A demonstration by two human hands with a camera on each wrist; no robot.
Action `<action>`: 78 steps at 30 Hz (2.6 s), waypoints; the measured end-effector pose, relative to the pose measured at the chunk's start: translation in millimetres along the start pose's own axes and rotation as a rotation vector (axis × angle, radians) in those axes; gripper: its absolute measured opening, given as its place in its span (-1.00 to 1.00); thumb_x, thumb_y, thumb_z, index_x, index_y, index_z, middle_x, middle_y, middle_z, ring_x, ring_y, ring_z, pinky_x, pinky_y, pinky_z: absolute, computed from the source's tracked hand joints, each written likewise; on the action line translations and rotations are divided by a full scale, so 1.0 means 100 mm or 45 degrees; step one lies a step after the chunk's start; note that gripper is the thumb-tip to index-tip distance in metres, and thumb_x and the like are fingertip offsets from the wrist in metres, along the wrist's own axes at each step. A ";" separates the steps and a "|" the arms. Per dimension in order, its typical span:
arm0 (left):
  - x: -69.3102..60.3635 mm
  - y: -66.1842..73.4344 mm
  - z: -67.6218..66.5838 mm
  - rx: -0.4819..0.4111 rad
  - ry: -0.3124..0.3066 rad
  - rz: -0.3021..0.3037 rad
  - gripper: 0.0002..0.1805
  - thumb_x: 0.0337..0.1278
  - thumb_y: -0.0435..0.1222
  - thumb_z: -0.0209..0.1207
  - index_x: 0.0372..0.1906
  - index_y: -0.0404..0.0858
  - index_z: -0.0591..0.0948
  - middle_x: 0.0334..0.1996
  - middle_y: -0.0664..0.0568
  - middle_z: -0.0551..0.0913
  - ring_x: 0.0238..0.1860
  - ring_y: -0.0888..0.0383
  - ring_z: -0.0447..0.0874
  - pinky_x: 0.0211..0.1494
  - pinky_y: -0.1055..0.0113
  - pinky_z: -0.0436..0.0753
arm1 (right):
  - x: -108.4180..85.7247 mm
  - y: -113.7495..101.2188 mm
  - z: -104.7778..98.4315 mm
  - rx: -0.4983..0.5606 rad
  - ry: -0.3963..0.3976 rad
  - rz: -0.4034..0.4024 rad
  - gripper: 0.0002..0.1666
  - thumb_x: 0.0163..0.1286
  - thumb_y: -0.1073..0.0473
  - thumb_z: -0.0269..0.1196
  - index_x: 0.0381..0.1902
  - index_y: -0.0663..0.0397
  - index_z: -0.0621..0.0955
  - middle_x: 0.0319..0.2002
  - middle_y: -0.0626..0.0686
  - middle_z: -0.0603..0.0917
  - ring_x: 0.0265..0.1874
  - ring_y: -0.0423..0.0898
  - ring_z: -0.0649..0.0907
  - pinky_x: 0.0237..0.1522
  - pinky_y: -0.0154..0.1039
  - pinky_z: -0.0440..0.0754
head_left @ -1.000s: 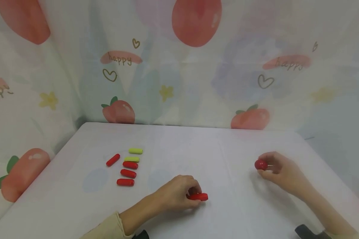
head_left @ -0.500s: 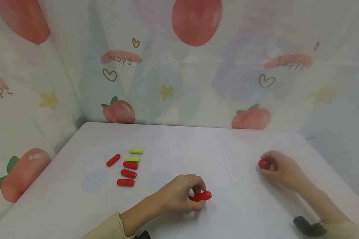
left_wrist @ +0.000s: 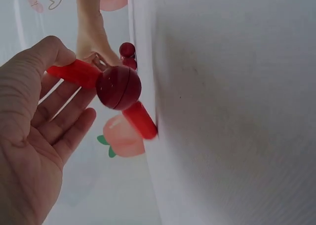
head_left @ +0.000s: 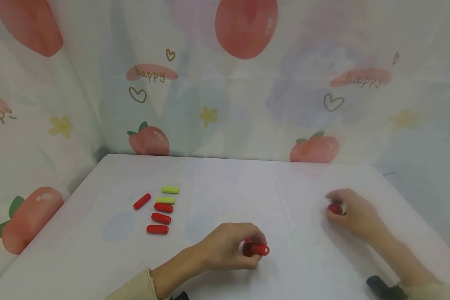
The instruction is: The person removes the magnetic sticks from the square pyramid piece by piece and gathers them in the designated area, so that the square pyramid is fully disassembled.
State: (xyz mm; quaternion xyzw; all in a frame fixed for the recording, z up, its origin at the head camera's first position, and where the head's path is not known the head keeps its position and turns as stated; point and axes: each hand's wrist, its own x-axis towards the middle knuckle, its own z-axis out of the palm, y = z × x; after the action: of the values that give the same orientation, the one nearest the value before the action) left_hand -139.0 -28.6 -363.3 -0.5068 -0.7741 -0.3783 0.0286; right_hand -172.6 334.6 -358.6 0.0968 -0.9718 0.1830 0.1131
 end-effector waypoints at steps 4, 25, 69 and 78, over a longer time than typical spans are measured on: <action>0.00 0.00 0.03 -0.036 -0.034 0.106 -0.74 0.03 -0.52 0.33 -0.21 -0.19 0.59 -0.35 0.16 0.66 -0.30 0.39 0.57 -0.15 0.65 0.55 | -0.10 -0.28 0.06 0.032 0.158 -0.175 -0.52 0.10 0.24 0.57 -0.02 0.13 0.66 -0.19 0.07 0.71 -0.31 -0.04 0.59 -0.27 -0.23 0.68; -0.09 -0.22 -0.03 -0.381 -0.020 -0.433 -0.72 0.03 -0.57 0.38 -0.25 -0.21 0.59 -0.33 0.11 0.74 -0.27 0.39 0.68 -0.10 0.52 0.69 | -0.38 -1.20 0.55 0.434 -0.191 -0.688 -0.56 0.11 0.26 0.56 -0.05 -0.10 0.68 -0.20 -0.25 0.63 -0.31 -0.35 0.59 -0.24 -0.41 0.66; -1.57 -0.52 -1.34 0.464 0.375 -1.243 -0.67 0.11 -0.18 0.47 -0.21 -0.31 0.62 -0.48 0.06 0.62 -0.44 0.13 0.53 -0.45 0.34 0.59 | -0.43 -1.16 0.51 0.480 -0.309 -0.593 -0.69 0.24 -0.19 0.48 -0.17 -0.27 0.67 -0.25 -0.33 0.59 -0.31 -0.37 0.57 -0.25 -0.39 0.66; -1.55 -0.60 -1.33 0.607 0.175 -1.391 -0.69 0.09 -0.12 0.45 -0.40 -0.24 0.61 -0.63 0.06 0.50 -0.54 0.11 0.45 -0.46 0.28 0.52 | -0.44 -1.12 0.53 0.415 -0.239 -0.684 -0.67 0.21 0.04 0.54 -0.13 -0.30 0.63 -0.23 -0.33 0.57 -0.30 -0.39 0.58 -0.28 -0.43 0.63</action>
State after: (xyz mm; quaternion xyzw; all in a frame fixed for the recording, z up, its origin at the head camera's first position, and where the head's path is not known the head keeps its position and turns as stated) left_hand -157.4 -240.5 -368.8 0.0104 -0.9825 -0.1860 -0.0072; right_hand -115.1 218.9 -380.6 0.3830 -0.8755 0.2902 0.0503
